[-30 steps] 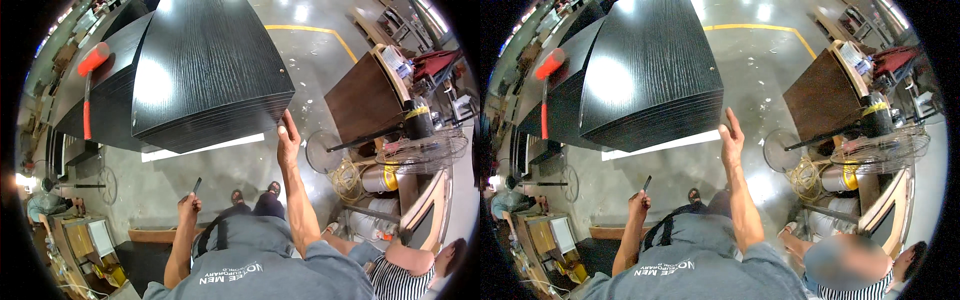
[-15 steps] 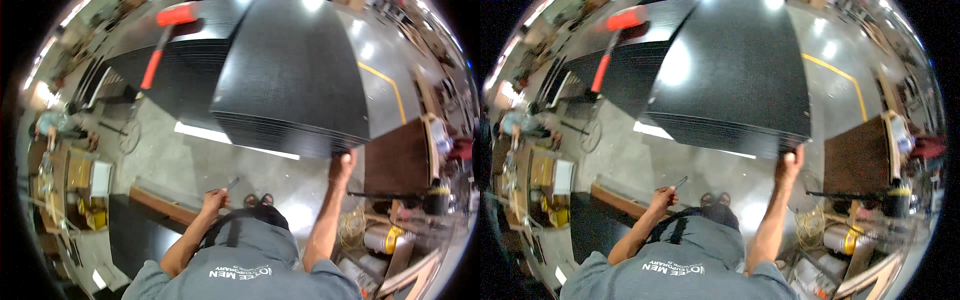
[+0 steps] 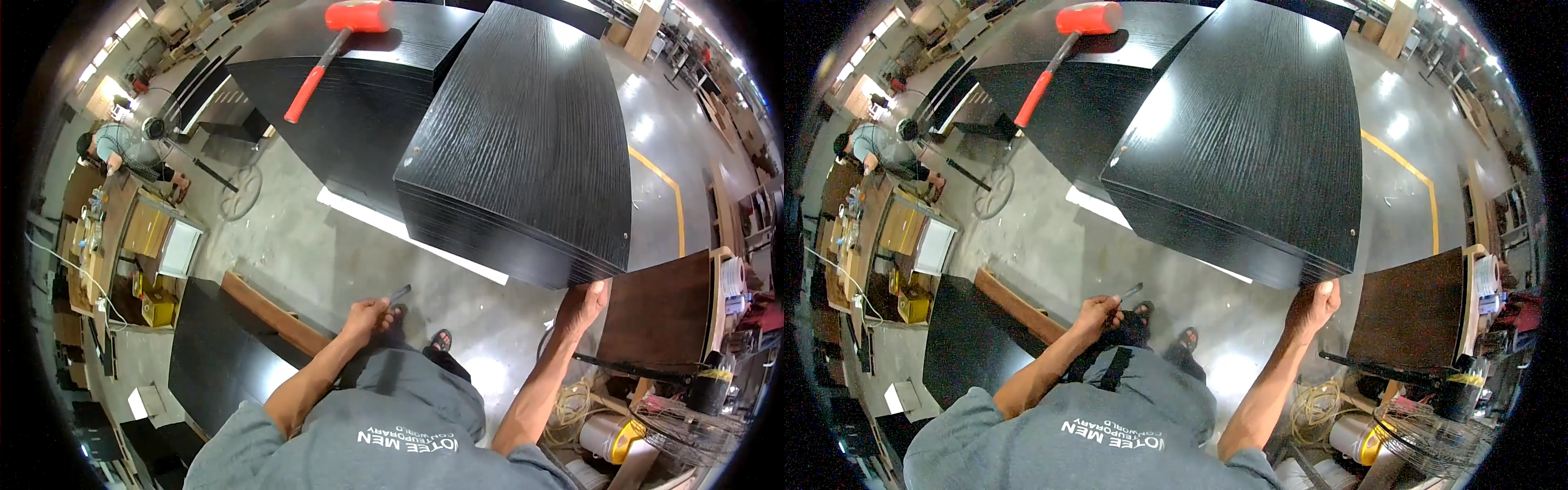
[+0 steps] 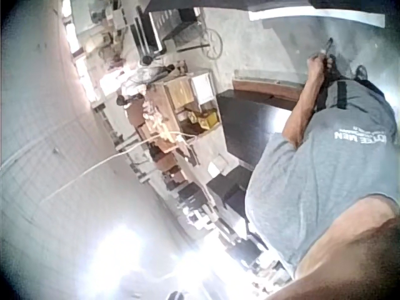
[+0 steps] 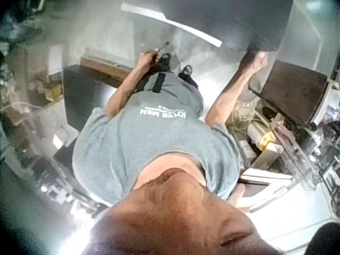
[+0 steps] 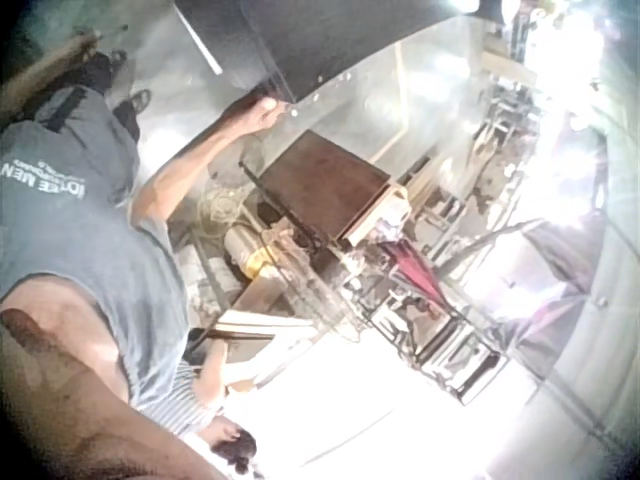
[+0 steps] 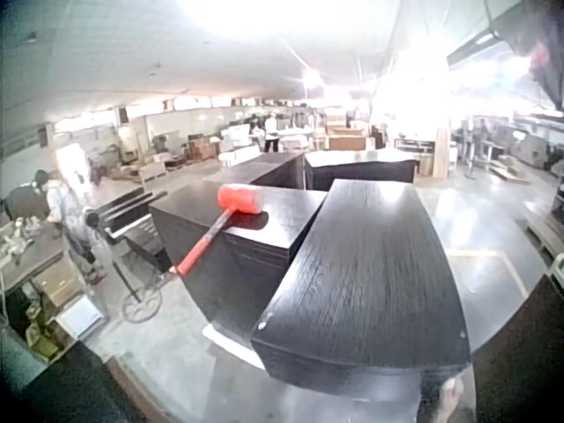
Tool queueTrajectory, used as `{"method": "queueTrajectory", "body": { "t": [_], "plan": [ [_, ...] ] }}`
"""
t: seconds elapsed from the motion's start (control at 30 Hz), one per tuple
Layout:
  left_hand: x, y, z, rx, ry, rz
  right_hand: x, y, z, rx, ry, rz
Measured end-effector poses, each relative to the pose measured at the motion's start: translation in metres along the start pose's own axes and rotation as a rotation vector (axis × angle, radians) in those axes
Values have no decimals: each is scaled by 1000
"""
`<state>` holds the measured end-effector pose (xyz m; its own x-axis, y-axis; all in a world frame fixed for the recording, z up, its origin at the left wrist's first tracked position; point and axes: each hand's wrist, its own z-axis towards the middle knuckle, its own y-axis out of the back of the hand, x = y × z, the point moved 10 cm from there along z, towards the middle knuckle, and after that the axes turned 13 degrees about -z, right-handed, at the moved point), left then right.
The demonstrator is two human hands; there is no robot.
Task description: Use a small scraping tool to clean excess material from the edges of stacked furniture panels and reorganize the stack.
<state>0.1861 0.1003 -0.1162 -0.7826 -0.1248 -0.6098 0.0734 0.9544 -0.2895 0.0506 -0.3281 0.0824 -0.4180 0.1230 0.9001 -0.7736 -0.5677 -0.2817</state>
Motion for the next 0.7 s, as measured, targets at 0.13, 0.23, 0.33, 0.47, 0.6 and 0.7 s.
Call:
{"method": "queueTrajectory", "body": {
  "t": [0.13, 0.23, 0.33, 0.47, 0.6, 0.7],
  "plan": [
    [-16, 6, 25, 67, -35, -8, 1, 9, -28, -156, 55, -207],
    [-36, 18, 44, 105, -11, 21, -14, 10, -66, -361, -89, -389],
    [-70, 24, 62, 200, 36, 114, -20, -7, -112, -573, -150, -524],
    [-129, 29, 90, 322, 55, 278, -70, -67, -167, -494, -364, -493],
    [-194, 7, 81, 551, 67, 370, -110, -186, -222, -323, -672, -432],
    [-216, -22, 57, 685, 128, 446, -97, -260, -236, -305, -681, -366]
  ]
}}
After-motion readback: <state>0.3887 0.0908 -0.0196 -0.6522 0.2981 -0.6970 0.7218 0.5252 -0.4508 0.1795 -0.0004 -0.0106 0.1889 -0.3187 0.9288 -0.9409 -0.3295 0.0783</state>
